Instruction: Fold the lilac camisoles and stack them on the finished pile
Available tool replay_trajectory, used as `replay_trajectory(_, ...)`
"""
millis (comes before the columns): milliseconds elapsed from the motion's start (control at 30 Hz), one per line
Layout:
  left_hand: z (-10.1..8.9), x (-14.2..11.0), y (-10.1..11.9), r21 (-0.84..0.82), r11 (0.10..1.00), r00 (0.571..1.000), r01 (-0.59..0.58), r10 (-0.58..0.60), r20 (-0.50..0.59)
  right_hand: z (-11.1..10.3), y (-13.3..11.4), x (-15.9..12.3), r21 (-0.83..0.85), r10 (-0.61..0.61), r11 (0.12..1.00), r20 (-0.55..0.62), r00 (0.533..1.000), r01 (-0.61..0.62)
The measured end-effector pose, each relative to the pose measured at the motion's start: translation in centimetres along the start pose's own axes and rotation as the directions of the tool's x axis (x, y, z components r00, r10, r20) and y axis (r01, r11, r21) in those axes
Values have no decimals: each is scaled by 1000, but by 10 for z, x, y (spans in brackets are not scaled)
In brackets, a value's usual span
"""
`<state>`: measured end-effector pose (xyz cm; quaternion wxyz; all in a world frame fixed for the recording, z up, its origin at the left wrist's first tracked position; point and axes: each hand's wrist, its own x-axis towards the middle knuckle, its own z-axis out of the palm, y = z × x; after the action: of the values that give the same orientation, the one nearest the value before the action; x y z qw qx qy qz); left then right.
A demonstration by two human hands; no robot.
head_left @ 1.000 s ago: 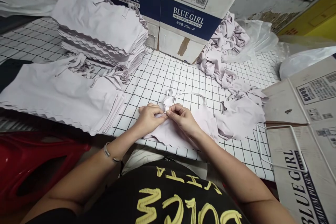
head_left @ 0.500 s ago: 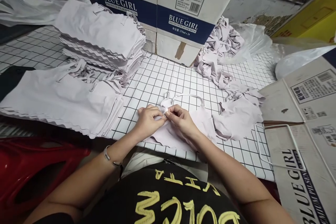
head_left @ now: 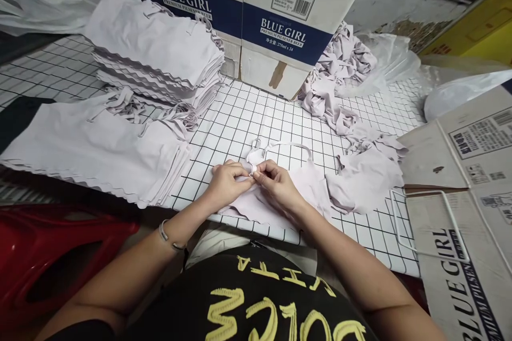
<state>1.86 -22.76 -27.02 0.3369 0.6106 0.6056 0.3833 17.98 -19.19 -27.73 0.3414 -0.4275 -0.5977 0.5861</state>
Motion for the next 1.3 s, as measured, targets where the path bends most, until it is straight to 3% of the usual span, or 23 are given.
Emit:
replay_trajectory(200,0,1,-1,9,1000,1000,-5,5,1,2,-2,0,32,3,999,9,1000,-3)
replay_trajectory(467,1,-2,-4,14,1000,1000,-10,10,7,-4,2,-3,-182,-128,975,14,992,128)
replay_trajectory(533,1,0,-4,31,999,1000,-9,9,18,-8,2,-2,-329,-228,917,32,973,226)
replay_trajectory(633,-1,2,-3,152,988,997,-9,-2,72,-16,-1,2,-553,-351,751,127,928,360)
replay_trajectory(700,-4,-4,-2,325,945,997,-43,19,77,-27,-4,2,-648,-379,661,148,913,379)
replay_trajectory(767,-11,-18,-4,496,861,994,-113,97,59,-42,-6,-7,-720,-407,610,74,910,331)
replay_trajectory(800,-16,-29,-6,554,814,984,-176,152,89,-51,-5,-16,-752,-416,585,43,909,303)
replay_trajectory(867,-29,-53,-15,588,732,938,-343,235,255,-71,-1,-41,-801,-385,525,76,920,286)
replay_trajectory(933,-44,-75,-28,575,678,876,-457,234,421,-89,6,-68,-822,-301,478,178,937,310)
replay_trajectory(967,-52,-82,-33,585,663,867,-466,210,452,-97,9,-79,-818,-261,482,210,942,316)
replay_trajectory(1033,-63,-87,-38,644,645,898,-412,167,408,-110,11,-87,-790,-235,561,133,963,247)
replay_trajectory(1100,-63,-81,-30,670,640,921,-375,178,346,-119,5,-74,-734,-249,671,-93,964,103)
replay_trajectory(1133,-57,-75,-21,653,646,914,-395,207,347,-122,1,-60,-692,-250,721,-221,943,29)
replay_trajectory(1200,-33,-64,2,547,658,847,-518,302,438,-121,-10,-21,-625,-232,779,-355,906,-45)
replay_trajectory(1233,-18,-59,15,459,655,782,-600,358,511,-118,-14,1,-594,-223,803,-351,909,-33)
replay_trajectory(1300,13,-48,34,268,635,634,-725,462,620,-106,-20,42,-596,-257,799,-215,942,82)
